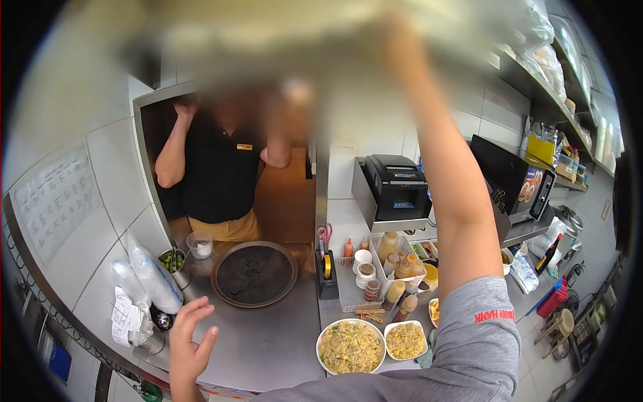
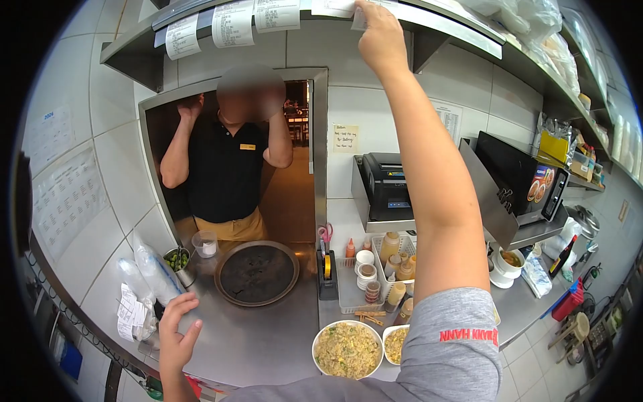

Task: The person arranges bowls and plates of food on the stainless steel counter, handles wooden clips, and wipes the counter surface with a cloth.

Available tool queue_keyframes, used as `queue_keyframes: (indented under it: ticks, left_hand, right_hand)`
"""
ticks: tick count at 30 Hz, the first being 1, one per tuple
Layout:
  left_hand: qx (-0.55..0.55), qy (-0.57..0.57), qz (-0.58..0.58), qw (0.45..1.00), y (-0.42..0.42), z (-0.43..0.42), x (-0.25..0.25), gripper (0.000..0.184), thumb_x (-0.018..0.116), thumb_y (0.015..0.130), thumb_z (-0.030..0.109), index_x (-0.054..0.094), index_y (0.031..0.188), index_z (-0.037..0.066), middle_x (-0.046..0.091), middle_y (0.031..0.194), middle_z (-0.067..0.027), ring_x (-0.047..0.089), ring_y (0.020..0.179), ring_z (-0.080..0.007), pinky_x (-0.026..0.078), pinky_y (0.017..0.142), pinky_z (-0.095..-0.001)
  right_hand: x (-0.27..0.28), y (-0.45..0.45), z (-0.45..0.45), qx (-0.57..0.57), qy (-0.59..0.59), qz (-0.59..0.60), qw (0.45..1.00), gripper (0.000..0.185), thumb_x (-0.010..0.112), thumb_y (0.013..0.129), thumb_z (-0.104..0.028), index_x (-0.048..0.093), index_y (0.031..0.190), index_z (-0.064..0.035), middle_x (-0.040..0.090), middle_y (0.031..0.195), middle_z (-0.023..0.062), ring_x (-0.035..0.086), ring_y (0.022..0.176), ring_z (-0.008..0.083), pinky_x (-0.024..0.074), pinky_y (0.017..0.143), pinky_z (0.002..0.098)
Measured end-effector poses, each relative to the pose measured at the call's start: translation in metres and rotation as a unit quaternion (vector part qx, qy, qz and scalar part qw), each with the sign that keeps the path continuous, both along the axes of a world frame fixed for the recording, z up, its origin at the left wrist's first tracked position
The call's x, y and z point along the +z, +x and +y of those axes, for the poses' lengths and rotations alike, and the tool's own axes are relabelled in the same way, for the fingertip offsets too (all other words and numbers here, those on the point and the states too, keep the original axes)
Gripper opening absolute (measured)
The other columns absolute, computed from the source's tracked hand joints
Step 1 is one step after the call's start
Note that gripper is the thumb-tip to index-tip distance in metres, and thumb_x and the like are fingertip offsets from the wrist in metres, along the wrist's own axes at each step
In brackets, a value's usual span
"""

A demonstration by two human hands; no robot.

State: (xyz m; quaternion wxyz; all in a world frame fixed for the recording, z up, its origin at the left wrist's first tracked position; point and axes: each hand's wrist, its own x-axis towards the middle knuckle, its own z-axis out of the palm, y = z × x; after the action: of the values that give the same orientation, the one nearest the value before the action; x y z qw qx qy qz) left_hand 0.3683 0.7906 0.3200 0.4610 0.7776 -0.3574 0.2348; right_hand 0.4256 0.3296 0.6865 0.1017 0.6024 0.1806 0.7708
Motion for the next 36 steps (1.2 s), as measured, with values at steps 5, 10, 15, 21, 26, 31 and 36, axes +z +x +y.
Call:
queue_keyframes:
  ticks: [5,10,15,21,26,31,36]
  left_hand:
    - [0.029,-0.005,0.045,0.999,-0.006,0.018,-0.013,0.033,0.064,0.073,0.005,0.061,0.106,0.002,0.057,0.117,-0.0163,0.055,0.109,-0.0310,0.041,0.094,-0.0377]
    - [0.066,-0.034,0.082,0.994,-0.011,0.020,-0.014,0.033,0.063,0.073,0.002,0.061,0.106,0.003,0.057,0.117,-0.0160,0.055,0.109,-0.0304,0.040,0.095,-0.0373]
    - [0.034,-0.024,0.066,0.997,-0.006,0.013,-0.023,0.033,0.063,0.073,0.001,0.062,0.106,0.003,0.058,0.116,-0.0158,0.055,0.109,-0.0297,0.040,0.095,-0.0363]
    - [-0.038,-0.012,0.123,0.992,0.012,0.012,-0.055,0.018,0.062,0.082,0.008,0.068,0.098,0.004,0.061,0.111,-0.0134,0.058,0.104,-0.0267,0.043,0.091,-0.0351]
    - [-0.178,0.163,0.192,0.951,0.043,-0.001,-0.150,0.021,0.065,0.084,0.025,0.071,0.082,0.005,0.065,0.105,-0.0107,0.061,0.097,-0.0251,0.046,0.086,-0.0323]
    - [-0.118,0.430,0.325,0.834,0.044,0.003,-0.240,0.053,0.048,0.090,0.050,0.069,0.071,0.005,0.067,0.087,-0.0158,0.062,0.088,-0.0301,0.047,0.079,-0.0351]
    - [-0.204,0.498,0.363,0.761,0.020,0.015,-0.293,0.072,0.032,0.089,0.063,0.069,0.076,0.004,0.066,0.082,-0.0191,0.061,0.084,-0.0364,0.046,0.079,-0.0403]
  right_hand:
    - [0.005,-0.037,-0.004,-0.015,0.077,-0.107,0.991,0.043,0.043,0.073,0.004,0.058,0.113,-0.0025,0.056,0.116,0.0224,0.049,0.112,0.0375,0.0366,0.099,0.0403]
    - [0.007,-0.030,0.007,-0.154,-0.014,-0.056,0.986,0.044,0.044,0.072,0.004,0.060,0.112,-0.0045,0.055,0.118,0.0226,0.048,0.113,0.0379,0.0357,0.099,0.0418]
    - [-0.002,-0.044,0.022,-0.082,0.073,-0.126,0.986,0.044,0.050,0.071,-0.002,0.062,0.113,-0.0098,0.052,0.123,0.0230,0.044,0.119,0.0389,0.0323,0.102,0.0436]
    - [-0.137,-0.084,0.087,0.060,0.032,0.061,0.996,0.052,0.042,0.064,0.010,0.059,0.110,-0.0057,0.059,0.112,0.0128,0.047,0.116,0.0322,0.0377,0.095,0.0403]
    - [-0.329,-0.122,0.154,0.110,0.001,0.599,0.793,0.056,0.057,0.067,0.006,0.054,0.120,-0.0097,0.053,0.122,0.0148,0.049,0.114,0.0328,0.0401,0.097,0.0423]
    - [-0.482,-0.180,0.191,0.115,0.281,0.844,0.443,0.038,0.055,0.086,-0.012,0.055,0.123,-0.0112,0.063,0.113,0.0101,0.061,0.101,0.0257,0.0477,0.088,0.0327]
    - [-0.615,-0.256,0.183,0.080,0.351,0.861,0.358,0.035,0.057,0.085,-0.022,0.059,0.119,-0.0118,0.066,0.108,0.0106,0.063,0.092,0.0253,0.0484,0.083,0.0322]
